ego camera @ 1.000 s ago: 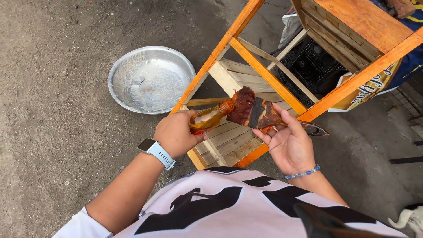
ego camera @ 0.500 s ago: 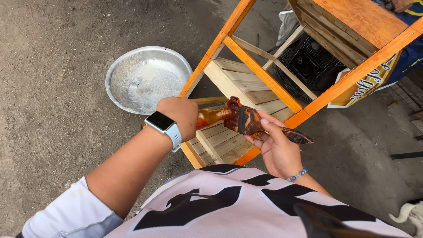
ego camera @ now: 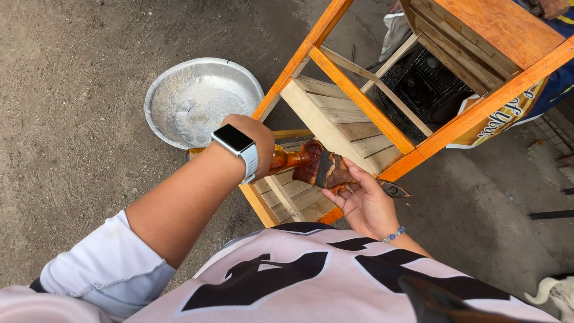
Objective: Apply wood stain to a wooden rack using a paintbrush and a bottle of stain.
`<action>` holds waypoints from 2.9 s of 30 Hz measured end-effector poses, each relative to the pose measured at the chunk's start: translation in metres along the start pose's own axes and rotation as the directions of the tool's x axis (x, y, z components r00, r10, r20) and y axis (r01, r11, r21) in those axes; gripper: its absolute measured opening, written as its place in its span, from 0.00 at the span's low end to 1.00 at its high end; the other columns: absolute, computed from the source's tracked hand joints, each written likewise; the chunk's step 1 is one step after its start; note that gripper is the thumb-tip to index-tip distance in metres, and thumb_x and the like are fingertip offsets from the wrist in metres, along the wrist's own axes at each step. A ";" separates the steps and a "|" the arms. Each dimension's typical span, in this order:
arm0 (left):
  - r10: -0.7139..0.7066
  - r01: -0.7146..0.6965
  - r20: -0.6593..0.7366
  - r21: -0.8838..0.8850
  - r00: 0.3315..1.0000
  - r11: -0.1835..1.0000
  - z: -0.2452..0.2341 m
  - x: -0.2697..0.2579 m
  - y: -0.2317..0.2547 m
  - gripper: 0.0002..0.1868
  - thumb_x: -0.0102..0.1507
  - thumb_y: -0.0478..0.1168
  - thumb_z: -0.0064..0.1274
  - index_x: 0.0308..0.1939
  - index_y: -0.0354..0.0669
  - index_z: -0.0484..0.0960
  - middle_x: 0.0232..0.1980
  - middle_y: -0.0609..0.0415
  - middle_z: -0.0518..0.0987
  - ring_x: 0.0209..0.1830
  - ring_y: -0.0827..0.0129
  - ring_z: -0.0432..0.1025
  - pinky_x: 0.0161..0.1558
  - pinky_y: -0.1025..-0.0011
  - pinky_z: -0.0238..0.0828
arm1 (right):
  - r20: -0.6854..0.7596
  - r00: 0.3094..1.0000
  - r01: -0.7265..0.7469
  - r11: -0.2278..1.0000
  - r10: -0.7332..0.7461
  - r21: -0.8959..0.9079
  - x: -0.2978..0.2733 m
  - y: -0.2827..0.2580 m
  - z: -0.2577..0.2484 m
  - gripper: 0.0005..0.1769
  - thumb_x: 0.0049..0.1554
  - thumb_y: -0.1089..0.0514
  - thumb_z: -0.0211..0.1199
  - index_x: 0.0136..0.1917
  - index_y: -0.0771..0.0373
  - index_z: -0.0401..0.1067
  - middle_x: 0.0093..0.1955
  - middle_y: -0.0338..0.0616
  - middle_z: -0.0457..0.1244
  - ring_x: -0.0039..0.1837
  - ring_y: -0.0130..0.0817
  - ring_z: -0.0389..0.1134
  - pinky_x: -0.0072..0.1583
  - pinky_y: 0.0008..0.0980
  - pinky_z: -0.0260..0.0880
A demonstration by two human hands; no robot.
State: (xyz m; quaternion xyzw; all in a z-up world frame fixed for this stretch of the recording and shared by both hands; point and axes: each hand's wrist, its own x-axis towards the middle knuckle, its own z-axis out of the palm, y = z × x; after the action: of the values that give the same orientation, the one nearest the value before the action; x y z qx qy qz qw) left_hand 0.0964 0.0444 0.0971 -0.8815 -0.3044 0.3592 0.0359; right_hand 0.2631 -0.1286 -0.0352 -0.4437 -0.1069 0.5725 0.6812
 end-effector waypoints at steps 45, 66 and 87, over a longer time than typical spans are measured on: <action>-0.198 -0.144 -0.312 -0.800 0.929 0.583 0.132 0.031 0.014 0.30 0.49 0.55 0.71 0.52 0.50 0.83 0.44 0.47 0.85 0.44 0.53 0.80 0.48 0.59 0.76 | -0.130 0.878 0.221 0.630 -0.461 -0.744 0.025 -0.104 -0.054 0.15 0.62 0.57 0.62 0.59 0.67 0.74 0.53 0.47 0.70 0.52 0.35 0.74 0.49 0.35 0.79; -0.206 -0.018 -0.145 -0.856 0.968 0.517 0.184 0.014 0.032 0.30 0.50 0.54 0.71 0.54 0.52 0.82 0.47 0.51 0.86 0.48 0.58 0.81 0.52 0.62 0.76 | -0.134 0.903 -0.107 0.088 -0.409 -0.990 0.082 -0.102 -0.059 0.14 0.59 0.52 0.68 0.49 0.67 0.80 0.42 0.52 0.71 0.41 0.38 0.74 0.45 0.35 0.74; -0.220 -0.026 -0.151 -0.873 0.964 0.488 0.180 0.013 0.034 0.31 0.51 0.55 0.69 0.57 0.55 0.82 0.46 0.51 0.86 0.48 0.58 0.81 0.52 0.63 0.77 | -0.084 0.912 -0.173 -0.192 -0.402 -0.966 0.086 -0.117 -0.060 0.18 0.57 0.48 0.67 0.47 0.68 0.80 0.42 0.61 0.71 0.45 0.50 0.73 0.50 0.45 0.73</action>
State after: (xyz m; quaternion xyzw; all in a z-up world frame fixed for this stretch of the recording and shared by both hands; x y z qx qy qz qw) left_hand 0.0033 -0.0040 -0.0539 -0.7972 -0.4862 0.0440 -0.3551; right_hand 0.4098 -0.0764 -0.0164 -0.8888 -0.4174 0.1185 0.1476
